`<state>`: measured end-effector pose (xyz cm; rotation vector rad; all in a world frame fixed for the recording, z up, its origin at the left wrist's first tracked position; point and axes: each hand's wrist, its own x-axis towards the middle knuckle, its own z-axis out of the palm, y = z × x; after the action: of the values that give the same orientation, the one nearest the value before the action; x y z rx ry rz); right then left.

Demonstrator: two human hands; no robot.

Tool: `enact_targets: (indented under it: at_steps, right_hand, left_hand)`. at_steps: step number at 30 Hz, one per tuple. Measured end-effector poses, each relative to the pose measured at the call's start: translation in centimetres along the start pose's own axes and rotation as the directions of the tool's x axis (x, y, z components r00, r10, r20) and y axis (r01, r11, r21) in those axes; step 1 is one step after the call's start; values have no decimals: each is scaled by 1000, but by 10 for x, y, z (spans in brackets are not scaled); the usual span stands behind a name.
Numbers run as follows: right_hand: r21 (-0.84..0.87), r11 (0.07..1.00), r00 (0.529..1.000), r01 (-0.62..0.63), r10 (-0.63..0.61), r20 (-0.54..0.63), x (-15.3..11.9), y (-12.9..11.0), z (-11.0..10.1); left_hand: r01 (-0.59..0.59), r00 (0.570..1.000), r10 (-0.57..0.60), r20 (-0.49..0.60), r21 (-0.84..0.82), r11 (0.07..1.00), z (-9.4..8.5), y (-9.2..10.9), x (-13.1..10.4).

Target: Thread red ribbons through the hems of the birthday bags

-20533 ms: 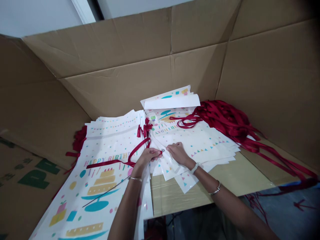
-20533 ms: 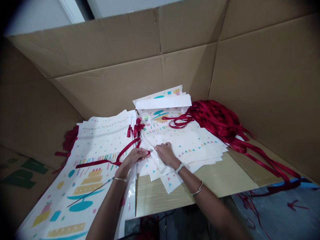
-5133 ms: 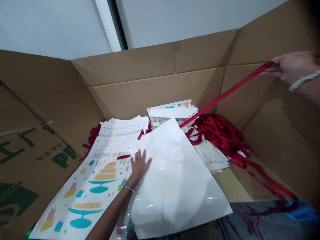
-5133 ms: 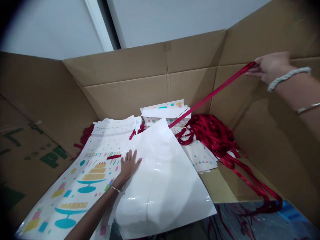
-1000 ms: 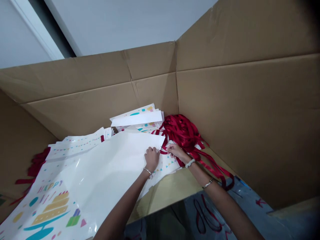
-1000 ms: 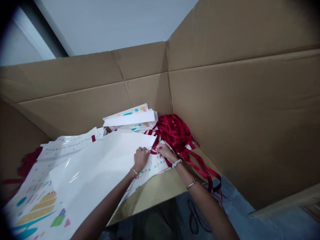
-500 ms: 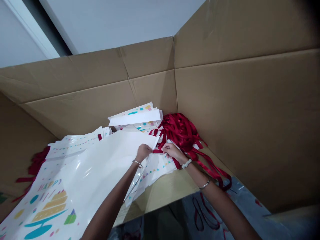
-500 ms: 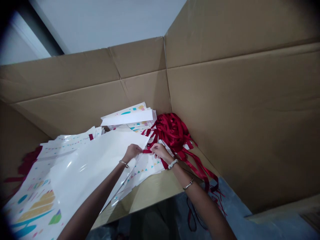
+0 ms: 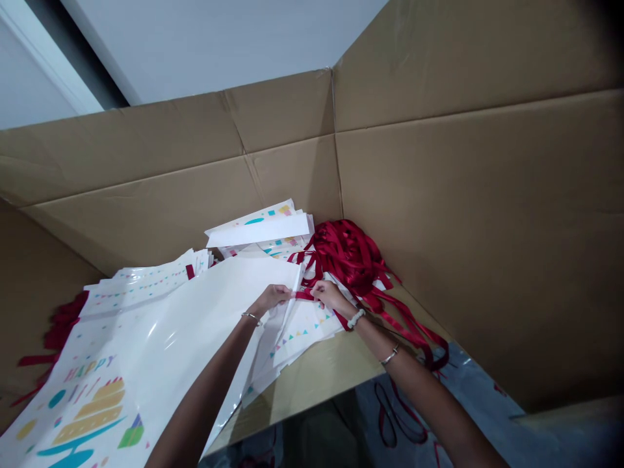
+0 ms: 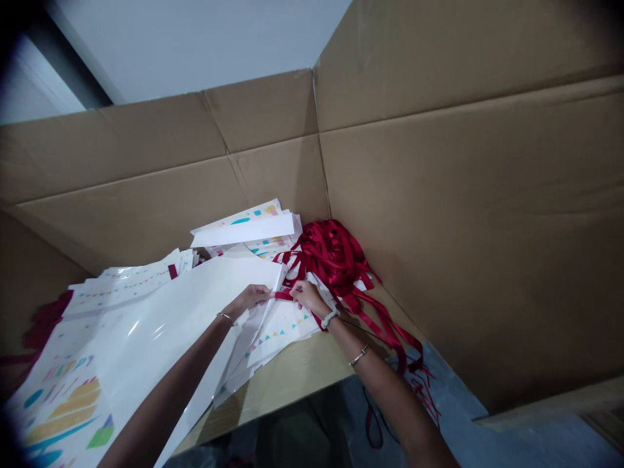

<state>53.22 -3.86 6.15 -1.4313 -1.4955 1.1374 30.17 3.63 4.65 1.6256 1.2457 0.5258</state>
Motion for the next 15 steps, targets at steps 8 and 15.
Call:
enact_targets:
  at_steps: [8,15]
  right_hand:
    - [64,998,1000,-13,12,23,16,-9,-2]
    - [53,999,1000,-6,7,-11,19,-7,-4]
  left_hand:
    - [-122,991,116,70,89,989,2,-1,10]
    - [-172,983,162,83,144,974,14,4,11]
